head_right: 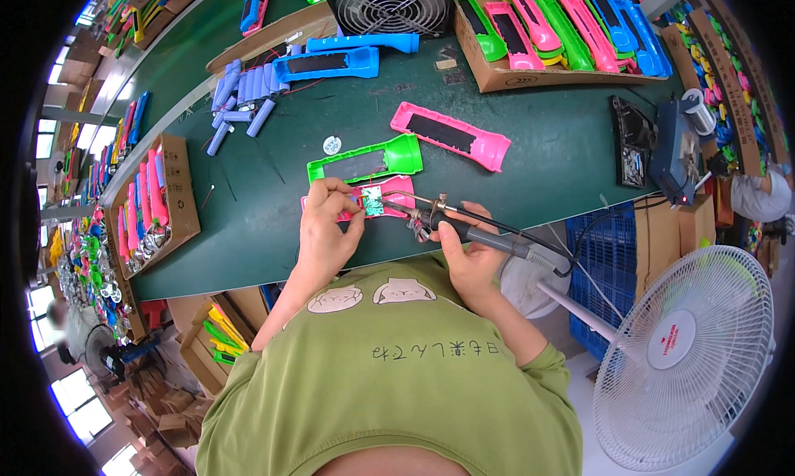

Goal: The person assembles or repairs small electronic toy components by hand, using a soldering iron to connect wires to a circuit board within a toy housing.

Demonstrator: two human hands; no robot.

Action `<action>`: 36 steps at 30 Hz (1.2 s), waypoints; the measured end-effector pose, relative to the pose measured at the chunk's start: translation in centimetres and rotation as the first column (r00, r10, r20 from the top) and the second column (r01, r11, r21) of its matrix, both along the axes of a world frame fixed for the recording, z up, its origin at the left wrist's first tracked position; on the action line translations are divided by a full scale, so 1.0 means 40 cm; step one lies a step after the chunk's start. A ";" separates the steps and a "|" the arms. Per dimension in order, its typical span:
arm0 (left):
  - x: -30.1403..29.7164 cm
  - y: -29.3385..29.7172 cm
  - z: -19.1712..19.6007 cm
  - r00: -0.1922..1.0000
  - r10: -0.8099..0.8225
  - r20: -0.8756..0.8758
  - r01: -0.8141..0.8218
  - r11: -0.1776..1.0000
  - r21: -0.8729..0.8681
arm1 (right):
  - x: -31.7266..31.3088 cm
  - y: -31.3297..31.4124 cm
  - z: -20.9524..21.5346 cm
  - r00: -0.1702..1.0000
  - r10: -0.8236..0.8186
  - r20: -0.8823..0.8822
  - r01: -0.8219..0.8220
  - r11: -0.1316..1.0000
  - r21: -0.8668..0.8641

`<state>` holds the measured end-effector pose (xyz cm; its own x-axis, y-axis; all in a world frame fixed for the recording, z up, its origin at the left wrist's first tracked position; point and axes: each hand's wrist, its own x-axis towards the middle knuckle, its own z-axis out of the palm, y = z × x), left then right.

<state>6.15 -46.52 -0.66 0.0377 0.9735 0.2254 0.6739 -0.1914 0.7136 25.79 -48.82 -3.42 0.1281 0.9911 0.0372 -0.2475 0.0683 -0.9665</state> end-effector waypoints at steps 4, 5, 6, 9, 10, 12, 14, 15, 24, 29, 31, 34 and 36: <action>0.001 0.016 -0.002 0.999 -0.003 0.046 0.003 1.000 -0.002 | -0.001 0.015 -0.006 1.000 -0.001 0.006 0.001 0.999 0.044; 0.004 0.017 0.002 0.998 0.021 0.066 -0.021 1.000 0.001 | -0.003 0.018 -0.004 0.999 -0.023 0.023 0.022 0.997 0.069; 0.007 0.019 0.007 0.995 0.044 0.087 -0.044 0.999 0.008 | -0.006 0.023 0.000 0.998 -0.047 0.040 0.043 0.994 0.099; -0.018 -0.045 -0.021 0.943 0.085 0.322 -0.115 0.990 0.076 | -0.016 0.013 0.000 0.991 -0.086 0.103 0.076 0.992 0.100; -0.026 -0.069 -0.019 0.765 0.276 0.582 -0.172 0.958 -0.229 | -0.002 0.010 -0.043 0.973 -0.104 0.204 0.067 0.981 0.181; -0.046 -0.132 -0.030 0.091 0.557 0.825 -0.053 0.830 -0.555 | 0.015 0.003 -0.080 0.960 -0.053 0.274 -0.003 0.980 0.199; -0.088 -0.173 -0.043 -0.074 0.667 0.742 -0.028 0.742 -0.670 | -0.002 -0.004 -0.075 0.995 -0.046 0.091 0.033 0.990 0.137; -0.104 -0.187 -0.052 -0.071 0.640 0.765 -0.022 0.766 -0.643 | -0.012 -0.008 -0.040 0.999 -0.038 -0.027 0.039 0.999 0.014; -0.054 -0.080 -0.007 0.994 0.109 -0.030 -0.086 0.899 0.429 | -0.023 -0.003 -0.049 0.995 -0.052 0.081 0.041 0.990 0.133; -0.014 -0.025 -0.020 0.991 -0.053 -0.120 0.092 0.933 0.348 | 0.019 0.014 -0.028 0.971 0.010 0.240 -0.064 0.974 0.218; -0.015 -0.011 -0.022 0.967 -0.071 -0.243 0.158 0.919 0.362 | 0.029 0.003 -0.043 0.944 0.012 0.329 -0.079 0.978 0.191; -0.014 -0.010 -0.028 0.945 -0.075 -0.320 0.199 0.906 0.373 | 0.034 0.002 -0.045 0.953 0.017 0.302 -0.062 0.988 0.140; -0.020 -0.014 -0.038 0.939 -0.093 -0.332 0.223 0.898 0.380 | 0.023 0.000 -0.031 0.967 0.024 0.254 -0.060 0.989 0.132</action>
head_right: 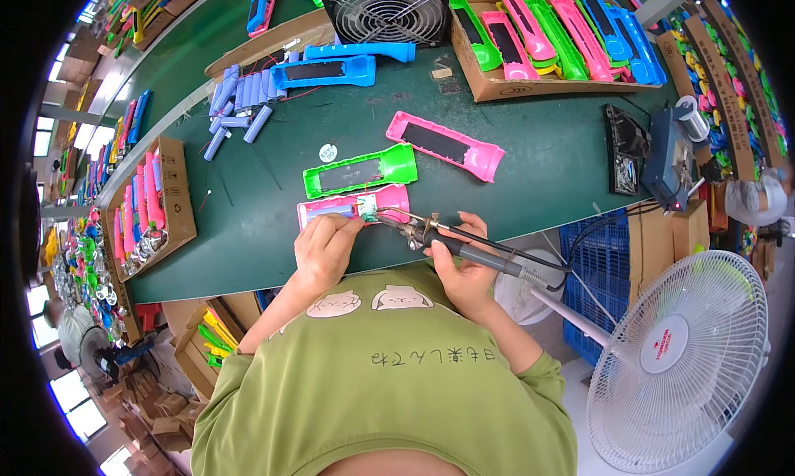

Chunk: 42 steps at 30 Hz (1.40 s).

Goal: The person assembles or repairs small electronic toy components by hand, using a soldering iron to connect wires to a circuit board within a toy housing.

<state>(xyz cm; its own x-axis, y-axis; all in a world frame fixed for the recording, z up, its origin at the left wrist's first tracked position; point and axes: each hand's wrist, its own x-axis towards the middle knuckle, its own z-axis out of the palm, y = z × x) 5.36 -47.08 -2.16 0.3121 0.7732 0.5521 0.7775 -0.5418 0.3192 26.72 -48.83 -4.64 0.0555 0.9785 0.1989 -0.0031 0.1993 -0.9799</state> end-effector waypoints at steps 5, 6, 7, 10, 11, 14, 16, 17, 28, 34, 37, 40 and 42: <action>-0.001 -0.009 0.003 0.996 -0.029 -0.082 0.031 0.999 0.023 | -0.015 -0.010 0.044 0.993 -0.007 -0.121 -0.004 0.996 -0.090; -0.002 -0.009 0.005 0.994 -0.030 -0.107 0.033 0.999 0.025 | -0.018 -0.011 0.046 0.990 -0.012 -0.138 -0.001 0.995 -0.099; -0.002 -0.009 0.007 0.991 -0.031 -0.132 0.035 0.999 0.027 | -0.018 -0.012 0.048 0.988 -0.018 -0.155 0.001 0.994 -0.108; -0.003 -0.008 0.008 0.989 -0.049 -0.139 0.053 0.998 0.022 | -0.013 -0.012 0.023 0.997 -0.002 -0.082 0.000 1.000 -0.026; -0.004 -0.006 0.009 0.989 -0.050 -0.139 0.054 0.998 0.023 | -0.012 -0.011 0.016 0.997 -0.003 -0.082 0.001 1.000 -0.024; -0.007 -0.003 0.013 0.991 -0.073 -0.113 0.073 0.997 -0.004 | -0.007 -0.010 -0.008 0.999 -0.003 -0.053 0.003 1.000 0.003; -0.007 -0.004 0.016 0.993 -0.071 -0.100 0.068 0.997 -0.025 | -0.002 -0.008 -0.023 1.000 0.006 0.027 -0.007 0.999 0.041; -0.008 -0.004 0.015 0.992 -0.071 -0.100 0.069 0.997 -0.024 | -0.002 -0.008 -0.023 1.000 0.005 0.028 -0.006 0.999 0.042; -0.005 -0.004 0.014 0.992 -0.086 -0.096 0.079 0.995 -0.067 | -0.025 -0.007 -0.009 0.996 -0.030 -0.081 0.028 0.999 -0.025; -0.002 -0.005 0.013 0.992 -0.072 -0.104 0.065 0.996 -0.067 | -0.022 -0.001 0.022 0.977 -0.103 -0.187 0.089 0.993 -0.078; 0.000 -0.008 0.020 0.990 -0.068 -0.122 0.055 0.992 -0.110 | -0.017 0.016 0.038 0.967 -0.152 -0.205 0.149 0.988 -0.028; 0.007 -0.002 0.037 0.995 -0.048 -0.084 0.038 0.992 -0.120 | 0.004 0.030 0.036 0.960 -0.149 -0.238 0.150 0.989 -0.011; -0.013 0.020 0.050 0.999 0.022 -0.038 -0.026 0.995 -0.101 | 0.023 0.040 0.036 0.972 -0.131 -0.195 0.147 0.987 0.070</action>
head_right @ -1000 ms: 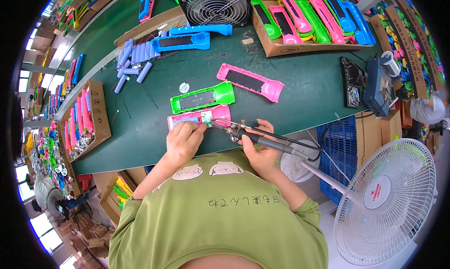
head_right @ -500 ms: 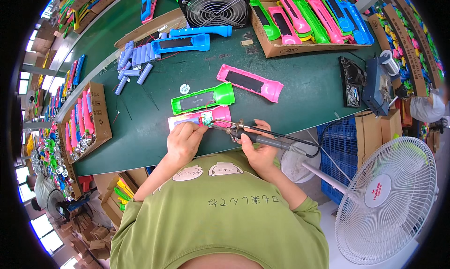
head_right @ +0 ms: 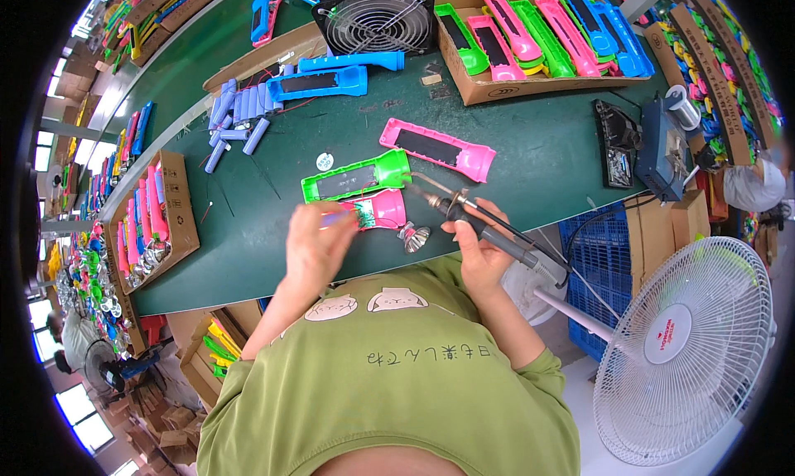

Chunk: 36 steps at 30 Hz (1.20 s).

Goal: The person assembles or repairs small electronic toy components by hand, using a soldering iron to connect wires to a circuit board within a toy housing.

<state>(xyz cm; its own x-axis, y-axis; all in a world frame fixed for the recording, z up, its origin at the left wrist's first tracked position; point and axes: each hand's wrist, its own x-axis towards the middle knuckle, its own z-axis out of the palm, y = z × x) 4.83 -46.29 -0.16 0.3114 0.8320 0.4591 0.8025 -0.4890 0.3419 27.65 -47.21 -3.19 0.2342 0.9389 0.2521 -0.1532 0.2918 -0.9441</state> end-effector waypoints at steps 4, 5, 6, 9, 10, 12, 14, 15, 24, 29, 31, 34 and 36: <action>-0.059 0.104 0.009 0.968 0.245 0.047 -0.245 0.969 -0.021 | 0.042 0.033 -0.012 0.988 -0.033 0.149 0.031 0.999 0.015; -0.080 0.127 -0.016 0.954 0.295 -0.055 -0.300 0.946 -0.127 | 0.050 0.052 -0.009 0.988 -0.034 0.149 0.030 0.999 0.029; -0.099 0.141 -0.031 0.929 0.334 -0.162 -0.364 0.905 -0.220 | 0.061 0.079 -0.005 0.896 -0.105 0.432 0.027 0.983 0.182; -0.118 0.155 -0.038 0.935 0.312 -0.168 -0.354 0.851 -0.387 | 0.089 0.119 -0.012 0.740 -0.184 0.647 -0.003 0.961 0.277; -0.119 0.140 -0.042 0.956 0.279 -0.088 -0.293 0.896 -0.333 | 0.095 0.125 -0.011 0.675 -0.206 0.709 0.013 0.963 0.268; -0.118 0.076 -0.043 0.940 0.331 0.083 -0.318 0.937 -0.142 | 0.082 0.138 0.005 0.610 -0.195 0.768 0.024 0.973 0.228; -0.116 -0.019 -0.052 0.904 0.398 0.154 -0.399 0.917 -0.025 | 0.076 0.145 0.016 0.595 -0.217 0.773 0.006 0.964 0.266; -0.117 -0.042 -0.052 0.932 0.310 0.188 -0.308 0.950 -0.039 | 0.072 0.152 0.010 0.569 -0.216 0.793 -0.005 0.964 0.266; -0.183 0.064 -0.017 0.951 0.025 0.308 0.000 0.997 -0.081 | 0.072 0.169 -0.001 0.572 -0.094 0.815 -0.090 0.980 0.176; -0.357 0.413 0.186 0.907 0.344 0.242 -0.391 0.901 0.187 | 0.056 0.160 -0.008 0.685 -0.046 0.727 0.021 0.999 0.043; -0.467 0.593 0.155 0.856 0.488 0.173 -0.517 0.818 0.252 | 0.054 0.153 -0.006 0.721 -0.044 0.691 0.023 0.999 0.039; -0.566 0.831 0.036 0.717 0.637 0.284 -0.691 0.703 0.168 | 0.071 0.149 -0.016 0.660 -0.015 0.751 0.006 1.000 0.015; -0.602 0.885 -0.056 0.592 0.794 0.139 -0.806 0.578 0.127 | 0.067 0.160 -0.046 0.684 -0.020 0.729 -0.017 0.999 0.043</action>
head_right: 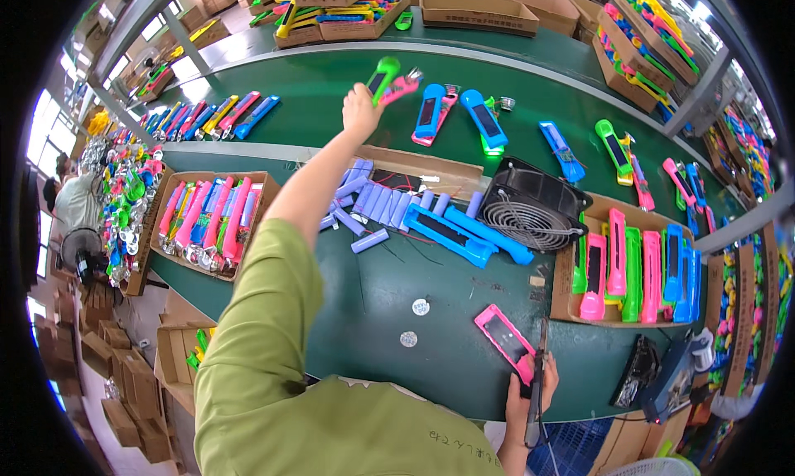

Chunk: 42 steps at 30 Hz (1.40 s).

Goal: The person assembles or repairs small electronic toy components by hand, using a soldering iron to connect wires to a circuit board within a toy housing.

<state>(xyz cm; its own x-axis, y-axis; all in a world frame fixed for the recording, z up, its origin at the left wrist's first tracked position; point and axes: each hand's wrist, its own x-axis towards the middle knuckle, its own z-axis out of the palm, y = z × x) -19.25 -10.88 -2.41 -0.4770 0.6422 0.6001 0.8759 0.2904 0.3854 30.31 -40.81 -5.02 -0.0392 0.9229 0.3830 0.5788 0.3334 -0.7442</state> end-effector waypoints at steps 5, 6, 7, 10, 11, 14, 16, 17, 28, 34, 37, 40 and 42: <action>-0.073 -0.014 0.020 0.995 -0.072 0.063 0.096 0.735 -0.672 | -0.012 0.002 0.024 0.998 0.004 0.062 -0.006 1.000 0.025; -0.085 -0.038 0.069 0.965 -0.254 0.064 0.218 0.641 -0.736 | -0.013 0.003 0.029 0.998 0.009 0.063 -0.010 1.000 0.020; -0.078 -0.084 0.140 0.942 -0.331 0.055 0.245 0.567 -0.787 | -0.013 0.002 0.032 0.995 -0.001 0.095 0.000 1.000 0.007; -0.064 -0.305 0.311 0.929 -0.225 -0.293 -0.147 0.502 -0.852 | -0.005 -0.002 0.024 0.993 -0.017 0.115 0.017 1.000 0.000; -0.111 -0.363 0.321 0.908 -0.173 -0.381 -0.261 0.478 -0.839 | -0.003 -0.005 0.021 0.995 -0.018 0.103 0.018 1.000 0.007; -0.248 -0.555 0.296 0.892 -0.121 -0.435 -0.313 0.528 -0.789 | -0.007 -0.008 0.025 0.998 -0.050 0.047 0.051 0.999 -0.009; -0.276 -0.636 0.246 0.982 -0.049 -0.185 -0.158 0.338 -0.928 | 0.000 -0.008 0.017 1.000 -0.015 0.017 0.015 1.000 0.013; -0.281 -0.678 0.184 0.982 -0.068 -0.177 -0.106 0.576 -0.811 | 0.001 -0.005 0.008 0.999 -0.025 -0.022 0.026 0.999 0.043; -0.334 -0.766 0.096 0.975 -0.178 0.133 0.221 0.845 -0.488 | -0.011 0.009 0.039 0.998 0.027 0.065 -0.038 0.983 0.181; -0.378 -0.733 0.160 0.802 0.022 0.597 0.373 0.762 -0.529 | 0.023 -0.006 0.050 0.990 0.070 0.125 -0.096 0.972 0.214; -0.371 -0.723 0.152 0.868 -0.053 0.493 0.383 0.703 -0.599 | 0.075 -0.011 0.050 0.965 0.018 0.260 -0.096 0.952 0.289; -0.363 -0.738 0.110 0.955 -0.017 0.296 0.195 0.789 -0.583 | 0.085 -0.009 0.113 0.981 -0.044 0.186 -0.035 0.916 0.401; -0.349 -0.749 0.090 0.977 -0.032 0.210 0.146 0.821 -0.552 | 0.078 0.014 0.118 0.996 0.002 0.091 -0.040 0.907 0.420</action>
<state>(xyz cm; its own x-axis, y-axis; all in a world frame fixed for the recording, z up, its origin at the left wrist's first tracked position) -33.20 -40.85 1.20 -0.4656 0.8845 0.0289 0.8383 0.4304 0.3347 33.44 -40.26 -0.31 -0.1071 0.6753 0.7297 0.6240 0.6170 -0.4795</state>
